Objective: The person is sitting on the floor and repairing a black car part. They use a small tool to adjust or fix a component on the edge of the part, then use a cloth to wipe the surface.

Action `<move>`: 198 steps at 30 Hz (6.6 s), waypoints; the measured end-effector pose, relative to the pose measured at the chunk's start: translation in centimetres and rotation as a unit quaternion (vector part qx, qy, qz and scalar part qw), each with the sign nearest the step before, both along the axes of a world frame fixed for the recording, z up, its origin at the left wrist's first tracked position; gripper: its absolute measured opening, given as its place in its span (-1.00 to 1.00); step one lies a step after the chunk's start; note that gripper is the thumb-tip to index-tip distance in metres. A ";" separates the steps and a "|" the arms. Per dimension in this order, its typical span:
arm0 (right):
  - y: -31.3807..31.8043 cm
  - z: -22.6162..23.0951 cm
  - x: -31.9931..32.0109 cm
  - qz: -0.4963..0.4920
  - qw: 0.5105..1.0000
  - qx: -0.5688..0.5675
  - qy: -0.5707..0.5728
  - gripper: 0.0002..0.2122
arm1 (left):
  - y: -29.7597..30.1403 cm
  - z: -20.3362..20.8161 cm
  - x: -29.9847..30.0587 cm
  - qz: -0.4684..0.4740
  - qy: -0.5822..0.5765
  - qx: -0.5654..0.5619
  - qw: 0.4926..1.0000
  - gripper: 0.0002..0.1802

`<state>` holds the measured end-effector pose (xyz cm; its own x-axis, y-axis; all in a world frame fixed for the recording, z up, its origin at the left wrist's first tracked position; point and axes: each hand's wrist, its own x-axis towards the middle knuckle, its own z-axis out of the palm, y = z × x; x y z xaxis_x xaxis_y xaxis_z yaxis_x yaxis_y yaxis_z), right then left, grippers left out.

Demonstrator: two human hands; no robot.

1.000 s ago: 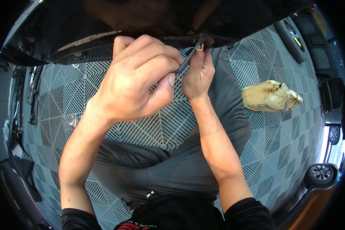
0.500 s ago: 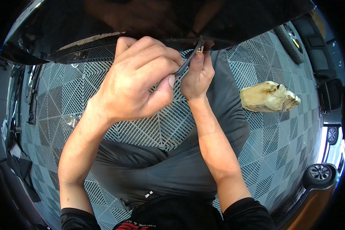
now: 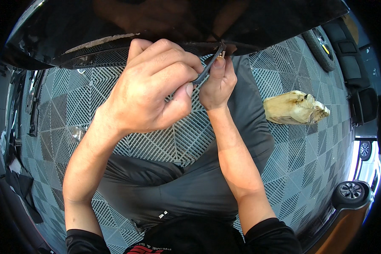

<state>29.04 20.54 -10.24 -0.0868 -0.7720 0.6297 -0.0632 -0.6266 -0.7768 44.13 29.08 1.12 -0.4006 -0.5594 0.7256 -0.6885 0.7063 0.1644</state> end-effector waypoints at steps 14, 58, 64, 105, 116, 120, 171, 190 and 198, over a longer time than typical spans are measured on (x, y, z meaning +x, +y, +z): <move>0.1 0.2 -0.5 0.004 1.000 0.017 0.013 -0.45 | 0.1 0.0 0.3 -0.005 -0.013 -0.006 1.000 -0.86; 0.6 0.2 0.2 -0.003 1.000 0.023 0.020 -0.43 | -0.1 -0.2 1.2 -0.040 -0.002 -0.019 0.999 -0.87; 0.9 -0.1 0.7 -0.006 0.999 0.034 0.017 -0.43 | 0.0 -0.2 1.4 -0.043 -0.002 -0.017 0.999 -0.86; 1.1 -0.1 1.1 0.021 1.000 0.012 0.015 -0.40 | -0.2 -0.4 1.9 -0.080 0.019 -0.023 0.996 -0.84; 2.0 0.1 1.5 -0.023 0.998 0.057 0.029 -0.44 | -0.2 -0.3 2.0 -0.083 0.020 -0.032 0.996 -0.83; 2.4 -0.1 1.9 -0.034 0.997 0.067 0.023 -0.45 | -0.3 -0.4 2.2 -0.087 0.018 -0.035 0.995 -0.83; 3.4 0.6 2.8 -0.002 0.999 0.034 0.039 -0.58 | 0.8 -0.1 4.1 -0.114 0.023 -0.028 0.993 -0.83; 4.0 0.5 3.0 0.005 0.997 0.061 0.050 -0.45 | 1.4 -0.3 5.5 -0.106 0.017 -0.019 0.994 -0.83; 4.1 0.5 3.4 0.007 0.998 0.058 0.037 -0.48 | 1.5 -0.5 5.9 -0.107 0.018 -0.023 0.994 -0.85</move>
